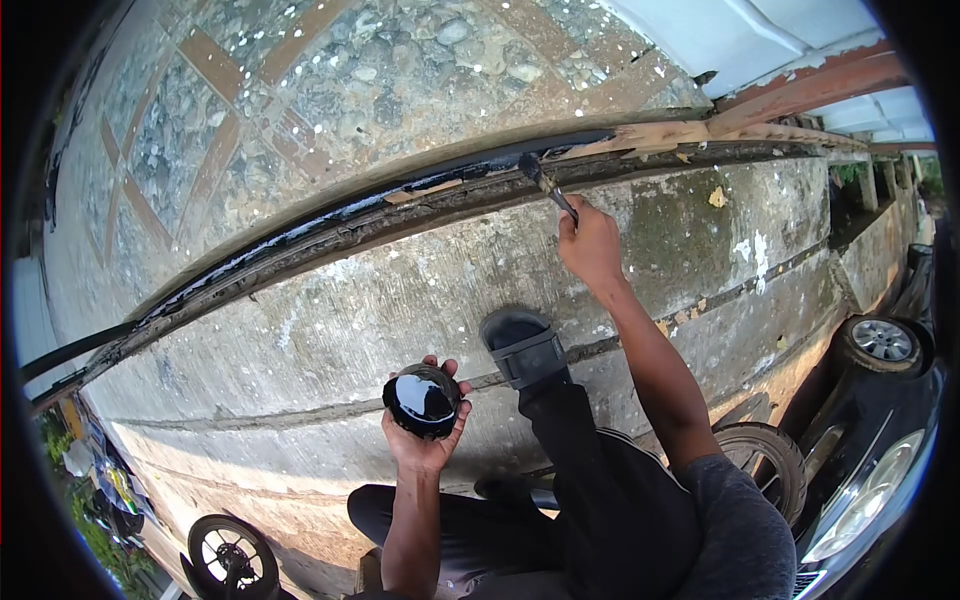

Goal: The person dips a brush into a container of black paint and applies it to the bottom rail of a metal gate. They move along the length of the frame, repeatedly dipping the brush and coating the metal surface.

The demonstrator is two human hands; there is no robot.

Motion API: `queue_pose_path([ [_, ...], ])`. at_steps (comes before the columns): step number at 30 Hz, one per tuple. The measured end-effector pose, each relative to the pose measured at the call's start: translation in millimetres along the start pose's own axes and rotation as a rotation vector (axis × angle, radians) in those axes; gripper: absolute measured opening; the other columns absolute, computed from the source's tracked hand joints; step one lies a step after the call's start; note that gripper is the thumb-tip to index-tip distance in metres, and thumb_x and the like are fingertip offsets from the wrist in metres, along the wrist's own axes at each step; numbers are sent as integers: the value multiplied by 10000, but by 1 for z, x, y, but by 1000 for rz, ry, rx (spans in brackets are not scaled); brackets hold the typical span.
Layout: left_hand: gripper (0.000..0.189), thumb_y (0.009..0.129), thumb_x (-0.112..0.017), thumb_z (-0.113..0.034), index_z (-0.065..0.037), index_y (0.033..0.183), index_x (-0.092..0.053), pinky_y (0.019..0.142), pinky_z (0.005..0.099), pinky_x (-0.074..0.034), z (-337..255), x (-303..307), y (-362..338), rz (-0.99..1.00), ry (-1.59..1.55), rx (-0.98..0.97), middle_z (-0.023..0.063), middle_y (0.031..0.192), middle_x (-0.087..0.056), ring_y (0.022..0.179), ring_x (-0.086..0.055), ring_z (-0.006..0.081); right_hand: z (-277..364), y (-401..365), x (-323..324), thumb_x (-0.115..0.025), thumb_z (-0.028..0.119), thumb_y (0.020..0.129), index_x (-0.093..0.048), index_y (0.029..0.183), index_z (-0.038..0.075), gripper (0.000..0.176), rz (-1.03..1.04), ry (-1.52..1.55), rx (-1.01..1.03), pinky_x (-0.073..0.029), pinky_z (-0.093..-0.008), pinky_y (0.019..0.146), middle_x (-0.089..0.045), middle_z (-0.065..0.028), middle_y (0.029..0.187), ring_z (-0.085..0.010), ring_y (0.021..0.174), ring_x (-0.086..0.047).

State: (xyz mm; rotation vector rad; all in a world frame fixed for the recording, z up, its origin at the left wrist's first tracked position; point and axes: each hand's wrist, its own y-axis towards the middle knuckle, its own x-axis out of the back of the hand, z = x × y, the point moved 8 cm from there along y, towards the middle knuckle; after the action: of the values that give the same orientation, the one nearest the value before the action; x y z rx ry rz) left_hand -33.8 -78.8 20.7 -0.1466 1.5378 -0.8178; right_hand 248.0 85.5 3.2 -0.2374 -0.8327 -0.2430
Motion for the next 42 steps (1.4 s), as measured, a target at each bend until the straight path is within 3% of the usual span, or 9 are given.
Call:
queue_pose_path([
  [5,508,949,-525,-402,-58,1321,-481,864,508,-561,-6,1,-2,43,-38,2,205,1296,-573,1071,-617,426,31,-29,46,-594,79,863,-699,1080,35,245,127,234,38,-448,-297,579,-623,-82,717,-146,599,-565],
  [7,528,958,-494,-436,-52,1320,-479,864,507,-559,-10,4,-6,39,-49,-17,212,1294,-566,1074,-614,427,67,-15,66,-601,73,882,-695,1091,33,233,165,356,112,-404,-257,563,-605,-27,710,-70,615,-485],
  [11,578,980,-428,-507,-41,1317,-477,850,510,-562,-16,9,-14,18,-54,-53,231,1285,-554,1064,-615,430,147,32,82,-564,66,927,-653,1180,56,268,320,222,346,-420,-235,540,-643,-53,777,-70,625,-549],
  [14,574,979,-431,-504,-39,1313,-478,841,512,-566,-23,14,-19,19,-50,-76,235,1284,-554,1058,-618,433,174,54,64,-537,69,946,-613,1232,57,297,609,265,218,-479,-225,502,-666,-104,889,-109,668,-645],
  [17,572,978,-437,-500,-37,1312,-477,837,515,-569,-30,18,-24,15,-71,-105,237,1281,-555,1059,-617,438,169,73,42,-537,85,953,-597,1220,24,280,653,353,146,-528,-235,479,-662,-140,975,-155,716,-694],
  [21,572,977,-447,-496,-33,1312,-474,844,516,-570,-34,24,-27,17,-100,-121,239,1284,-552,1065,-614,443,193,55,48,-623,151,934,-599,1177,-7,291,611,462,368,-516,-225,492,-649,-93,949,-115,679,-657],
  [30,574,983,-448,-483,-15,1315,-464,847,513,-573,-37,6,-20,54,-125,-163,248,1296,-538,1074,-608,449,194,21,23,-686,139,920,-695,1047,34,165,167,553,380,-390,-192,530,-629,16,794,-4,645,-462],
  [33,598,984,-440,-496,-12,1337,-444,853,515,-575,-41,-8,-29,114,-124,-196,259,1316,-511,1107,-589,452,184,2,15,-665,110,931,-685,1096,23,188,220,580,418,-407,-180,554,-647,11,835,-8,673,-497],
  [42,561,994,-424,-428,11,1341,-452,874,506,-574,-67,-23,-91,80,-108,-289,256,1323,-501,1106,-584,443,139,-51,32,-617,141,960,-669,1194,69,250,339,480,132,-485,-211,564,-699,-54,938,-70,724,-621],
])
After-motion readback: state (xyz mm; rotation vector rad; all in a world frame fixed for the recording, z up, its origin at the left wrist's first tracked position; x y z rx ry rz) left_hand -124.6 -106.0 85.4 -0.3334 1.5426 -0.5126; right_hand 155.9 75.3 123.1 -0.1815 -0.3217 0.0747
